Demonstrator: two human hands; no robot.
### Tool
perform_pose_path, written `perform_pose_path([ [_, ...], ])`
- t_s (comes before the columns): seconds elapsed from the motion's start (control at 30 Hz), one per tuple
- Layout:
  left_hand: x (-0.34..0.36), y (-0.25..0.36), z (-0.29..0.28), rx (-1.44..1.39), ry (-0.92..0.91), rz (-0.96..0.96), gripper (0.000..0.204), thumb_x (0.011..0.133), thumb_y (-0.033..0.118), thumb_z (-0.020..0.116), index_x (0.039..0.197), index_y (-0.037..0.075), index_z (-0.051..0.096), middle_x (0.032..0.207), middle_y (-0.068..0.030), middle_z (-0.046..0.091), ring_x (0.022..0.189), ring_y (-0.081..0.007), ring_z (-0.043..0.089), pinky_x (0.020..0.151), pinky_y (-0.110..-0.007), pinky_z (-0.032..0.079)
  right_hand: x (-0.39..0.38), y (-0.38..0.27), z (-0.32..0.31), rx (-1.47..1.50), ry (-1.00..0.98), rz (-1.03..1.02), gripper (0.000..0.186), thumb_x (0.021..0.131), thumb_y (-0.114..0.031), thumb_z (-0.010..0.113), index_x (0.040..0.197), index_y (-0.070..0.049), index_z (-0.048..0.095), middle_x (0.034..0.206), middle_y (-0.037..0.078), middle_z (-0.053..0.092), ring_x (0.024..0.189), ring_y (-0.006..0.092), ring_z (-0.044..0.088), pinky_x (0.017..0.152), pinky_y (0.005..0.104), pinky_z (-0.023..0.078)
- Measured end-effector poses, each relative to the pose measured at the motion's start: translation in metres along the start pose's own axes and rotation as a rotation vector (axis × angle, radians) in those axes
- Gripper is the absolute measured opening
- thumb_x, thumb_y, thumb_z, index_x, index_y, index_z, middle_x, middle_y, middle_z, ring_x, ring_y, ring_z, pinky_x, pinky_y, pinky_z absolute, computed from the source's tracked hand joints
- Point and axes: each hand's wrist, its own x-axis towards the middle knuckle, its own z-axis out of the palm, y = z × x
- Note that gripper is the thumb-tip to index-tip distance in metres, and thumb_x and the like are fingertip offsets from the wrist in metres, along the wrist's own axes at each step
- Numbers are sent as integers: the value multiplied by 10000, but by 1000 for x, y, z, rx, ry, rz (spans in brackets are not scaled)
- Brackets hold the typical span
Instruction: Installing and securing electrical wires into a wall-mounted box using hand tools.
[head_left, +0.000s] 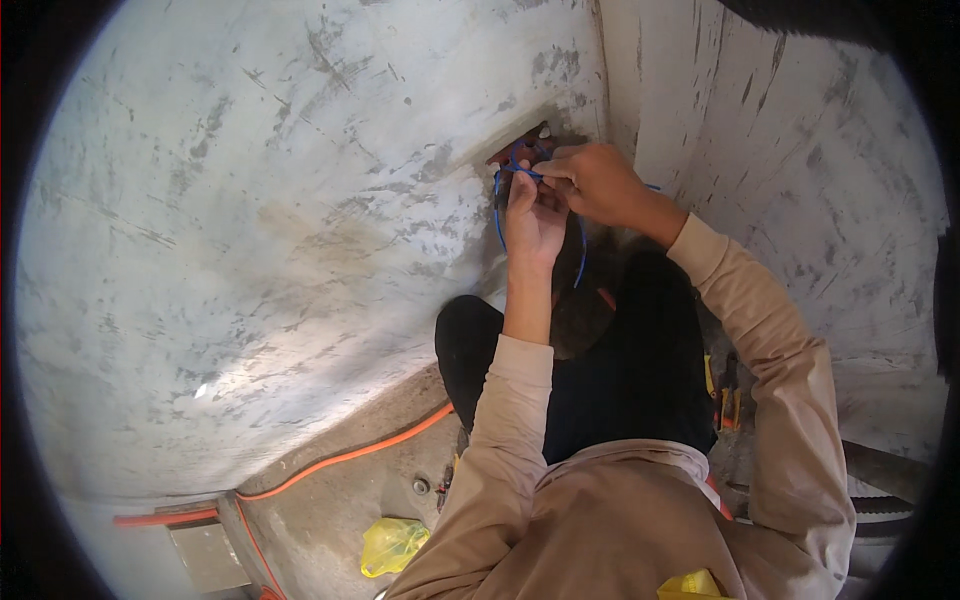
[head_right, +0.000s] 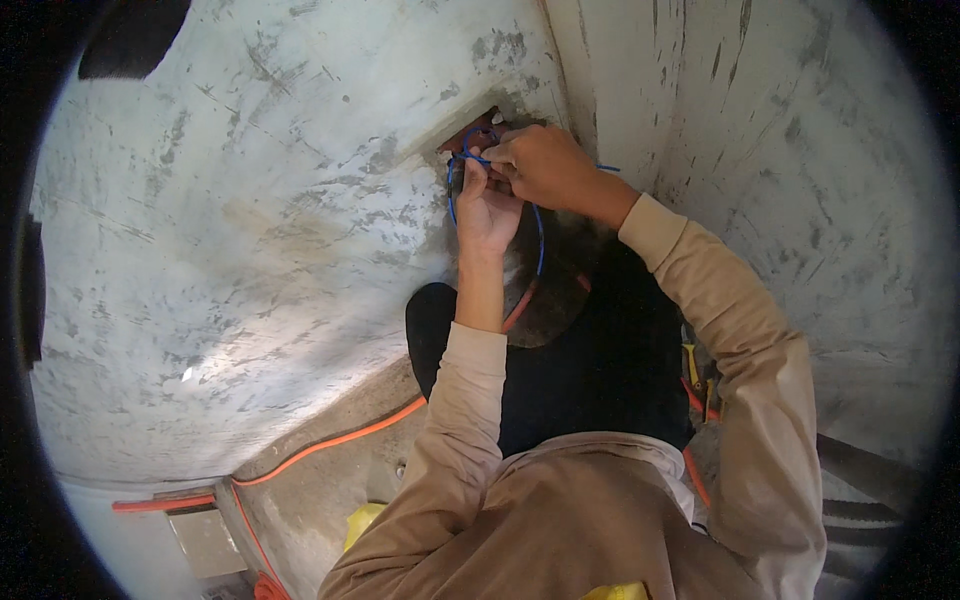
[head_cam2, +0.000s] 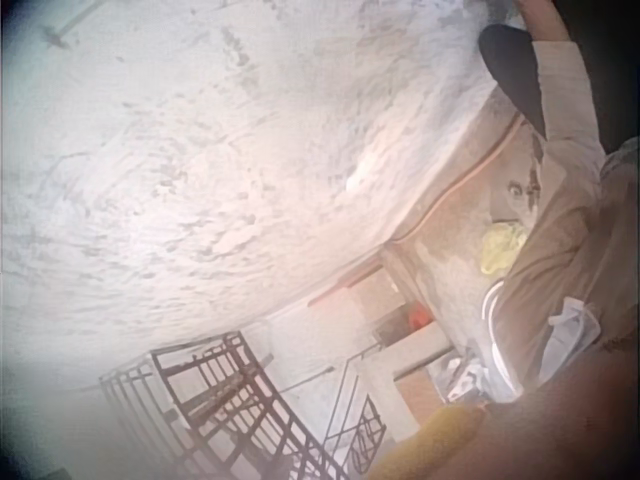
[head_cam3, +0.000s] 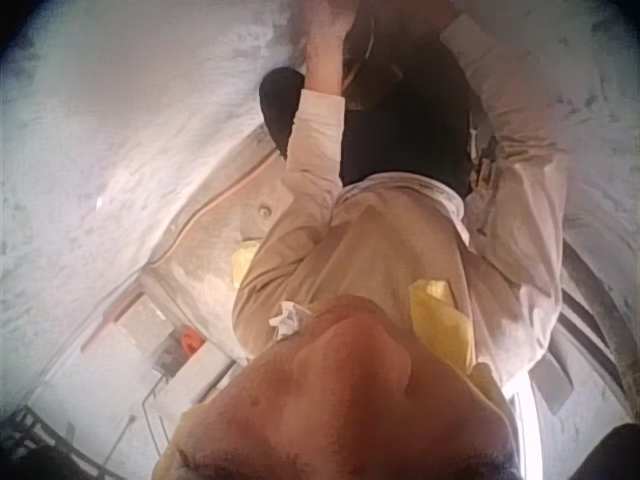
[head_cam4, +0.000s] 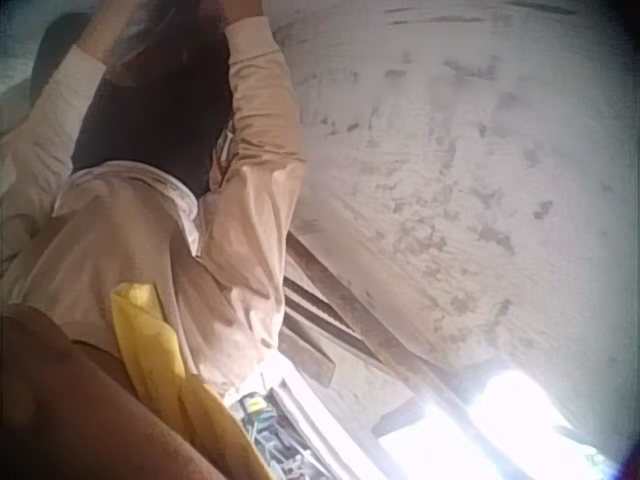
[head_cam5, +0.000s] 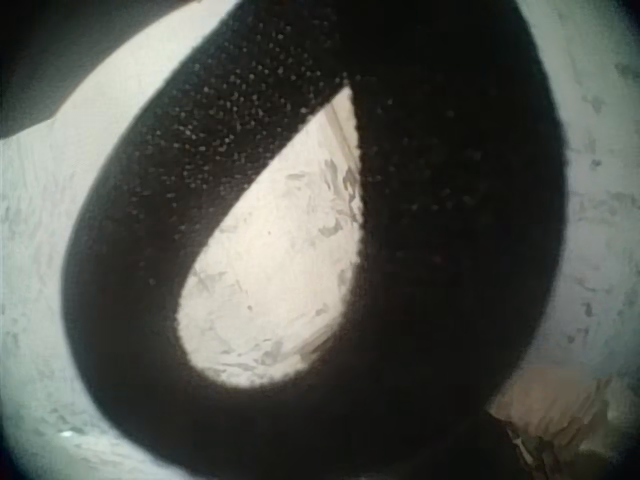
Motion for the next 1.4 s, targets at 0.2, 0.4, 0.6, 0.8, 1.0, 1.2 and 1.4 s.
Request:
perform_pose_path([
  [0.2, 1, 0, -4, 2, -126, -9, 323, 970, 367, 560, 1211, 153, 583, 1211, -6, 597, 1159, -192, 539, 1037, -412, 409, 18, -16, 11, -222, 218, -17, 216, 722, -88, 657, 923, -105, 733, 818, 80, 615, 704, 341, 620, 650, 437, 507],
  [0.4, -2, 12, 5, -107, -83, -50, 343, 981, 367, 537, 1235, 140, 578, 1283, -24, 590, 1234, -204, 512, 1092, -428, 375, 34, -23, 4, -264, -74, 4, 154, 756, -109, 632, 877, -85, 724, 837, 89, 603, 750, 319, 626, 662, 442, 507],
  [0.6, 1, 10, 5, -191, -99, -14, 222, 985, 290, 549, 1154, 176, 636, 1177, -11, 627, 1177, -175, 535, 1069, -398, 399, 18, -21, 2, -131, -92, 16, 178, 807, -148, 626, 937, -61, 711, 853, 96, 603, 768, 316, 629, 666, 438, 511],
  [0.8, 1, -3, 21, -194, -95, 69, 222, 962, 183, 597, 1184, 172, 589, 1184, 16, 602, 1122, -172, 549, 1003, -367, 438, -8, -8, -6, -422, 184, -241, 299, 774, -194, 664, 1050, -81, 687, 878, 54, 589, 833, 241, 635, 646, 367, 540],
  [1.0, 2, -2, 22, -95, 2, 80, 238, 933, 231, 651, 1167, 197, 625, 1130, 10, 596, 1058, -160, 538, 969, -356, 457, -10, -4, 7, -322, 267, -140, 243, 764, -144, 676, 1000, -97, 709, 862, 43, 594, 792, 233, 637, 632, 369, 537],
  [1.2, -3, 7, 17, -5, 89, 43, 240, 940, 226, 644, 1176, 205, 615, 1080, 18, 594, 1004, -151, 542, 925, -341, 470, -9, -9, 15, 32, 278, 37, 106, 797, -108, 668, 880, -88, 731, 849, 82, 603, 718, 310, 638, 632, 411, 517],
  [1.4, -5, 11, 22, -33, 104, 36, 250, 939, 167, 626, 1188, 165, 596, 1028, 29, 600, 972, -132, 550, 908, -312, 456, -20, -20, 22, -270, 256, -17, 232, 777, -136, 670, 1001, -82, 702, 914, 57, 588, 792, 250, 640, 623, 380, 534],
])
